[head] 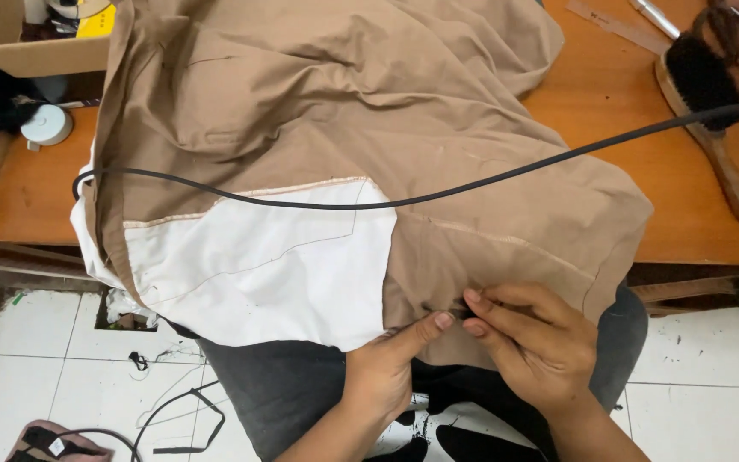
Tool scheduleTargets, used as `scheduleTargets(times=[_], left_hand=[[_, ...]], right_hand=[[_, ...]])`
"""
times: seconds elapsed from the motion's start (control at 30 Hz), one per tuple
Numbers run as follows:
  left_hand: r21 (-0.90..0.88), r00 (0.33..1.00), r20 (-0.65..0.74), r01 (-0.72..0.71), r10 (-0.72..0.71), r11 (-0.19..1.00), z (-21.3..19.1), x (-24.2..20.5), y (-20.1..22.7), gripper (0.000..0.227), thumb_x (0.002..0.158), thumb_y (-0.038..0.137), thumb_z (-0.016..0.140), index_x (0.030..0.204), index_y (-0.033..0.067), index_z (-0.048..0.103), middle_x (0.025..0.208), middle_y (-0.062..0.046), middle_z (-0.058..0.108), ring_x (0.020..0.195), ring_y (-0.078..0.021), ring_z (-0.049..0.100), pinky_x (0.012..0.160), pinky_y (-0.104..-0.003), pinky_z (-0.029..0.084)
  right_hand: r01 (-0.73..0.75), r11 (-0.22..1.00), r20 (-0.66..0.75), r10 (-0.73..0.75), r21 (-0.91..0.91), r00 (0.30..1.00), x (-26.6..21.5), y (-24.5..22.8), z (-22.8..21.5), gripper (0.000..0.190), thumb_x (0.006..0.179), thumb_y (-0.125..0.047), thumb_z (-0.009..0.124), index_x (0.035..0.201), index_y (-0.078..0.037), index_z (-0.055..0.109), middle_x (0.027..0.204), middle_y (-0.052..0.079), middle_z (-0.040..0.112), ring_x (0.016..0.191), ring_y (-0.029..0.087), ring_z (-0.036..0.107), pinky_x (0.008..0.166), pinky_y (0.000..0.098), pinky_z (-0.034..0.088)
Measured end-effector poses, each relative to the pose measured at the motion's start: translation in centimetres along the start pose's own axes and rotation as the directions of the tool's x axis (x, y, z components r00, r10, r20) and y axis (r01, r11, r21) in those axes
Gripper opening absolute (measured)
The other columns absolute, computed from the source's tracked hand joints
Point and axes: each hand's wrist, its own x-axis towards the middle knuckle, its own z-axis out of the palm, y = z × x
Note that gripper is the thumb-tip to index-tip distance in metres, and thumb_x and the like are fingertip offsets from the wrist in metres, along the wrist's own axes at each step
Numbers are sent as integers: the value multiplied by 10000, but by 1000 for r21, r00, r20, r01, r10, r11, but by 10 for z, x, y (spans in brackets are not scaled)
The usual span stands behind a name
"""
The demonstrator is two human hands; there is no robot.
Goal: A worker in a sewing factory performs finishing operations on trousers, including seam adjustment, brushing, and marking the lining.
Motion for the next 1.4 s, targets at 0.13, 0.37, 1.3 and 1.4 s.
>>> scheduleTargets(times=[0.13,0.37,1.3,1.4], left_hand=[[30,1000,-22,11,-11,999,-2,0,-1,316,529,-72,725,832,-48,638,886,-164,659,845,-254,635,808,-367,533],[46,991,117,-66,60,997,-2,-1,5,285,606,-48,698,879,-23,621,897,-145,652,877,-250,628,836,-359,522],[130,930,-64,367,-362,921,-45,10,-36,363,680,76,575,1037,6,583,1026,-106,628,995,-220,568,897,-319,420],[478,894,136,319,-428,818,-40,4,-19,440,674,165,606,1098,50,571,1105,-31,609,1058,-149,548,962,-253,365]], right_hand=[[-52,998,-18,53,43,998,-1,-1,2,180,689,-42,667,859,-2,623,813,120,602,667,136,624,630,163,538],[1,1000,-43,0,30,999,-1,1,5,176,678,-10,681,843,3,621,808,126,619,670,151,635,628,173,549],[-459,877,-221,424,-139,878,-2,30,-3,377,796,-39,600,595,-86,285,591,17,423,586,107,446,571,225,365],[-202,939,-150,166,-277,975,13,35,-8,414,777,-45,661,565,-72,307,765,67,623,628,116,540,521,218,350]])
